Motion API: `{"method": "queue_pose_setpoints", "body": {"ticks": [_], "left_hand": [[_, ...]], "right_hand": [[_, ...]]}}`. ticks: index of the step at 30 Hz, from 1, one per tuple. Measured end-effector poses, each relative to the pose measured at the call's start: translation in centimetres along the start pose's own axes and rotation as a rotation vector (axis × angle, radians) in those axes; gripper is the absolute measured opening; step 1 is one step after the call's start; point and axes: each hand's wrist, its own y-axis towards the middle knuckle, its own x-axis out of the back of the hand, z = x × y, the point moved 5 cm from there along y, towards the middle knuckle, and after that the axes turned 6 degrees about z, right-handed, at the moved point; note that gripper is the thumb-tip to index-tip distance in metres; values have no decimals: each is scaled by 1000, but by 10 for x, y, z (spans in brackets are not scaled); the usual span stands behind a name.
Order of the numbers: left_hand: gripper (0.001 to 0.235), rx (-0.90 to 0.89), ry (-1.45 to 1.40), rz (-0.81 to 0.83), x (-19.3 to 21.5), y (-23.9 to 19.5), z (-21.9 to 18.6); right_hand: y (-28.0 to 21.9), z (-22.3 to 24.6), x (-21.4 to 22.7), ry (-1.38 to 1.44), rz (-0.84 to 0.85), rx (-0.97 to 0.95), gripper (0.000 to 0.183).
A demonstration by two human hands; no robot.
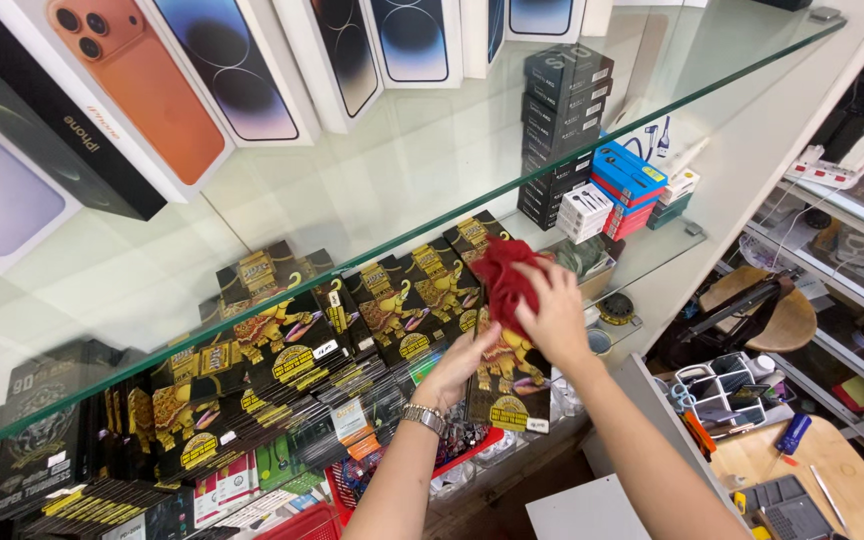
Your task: The person wipes a glass shelf with a red cloth and then rearranges several small product boxes on the shelf. The person handles boxes of screen protectors and earphones, moving them to different positions on the shelf.
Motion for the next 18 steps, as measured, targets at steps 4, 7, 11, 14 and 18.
{"method": "queue_pose_setpoints", "body": {"ticks": [4, 7, 11, 14, 18], "left_hand": [[51, -102, 282, 77, -7, -33, -14], [43, -248, 592, -43, -16, -40, -32], [42, -331, 870, -230, -26, -55, -45], [45, -376, 885, -242, -37, -65, -47], [44, -428, 817, -226, -41, -76, -45]], "right_hand": [[11, -31, 27, 338, -79, -411, 35], [17, -31, 22, 466, 120, -494, 39], [3, -41, -14, 1065, 231, -654, 44], [-4, -70, -20, 1066, 119, -684, 43], [-23, -105, 3, 864, 27, -723, 38]]}}
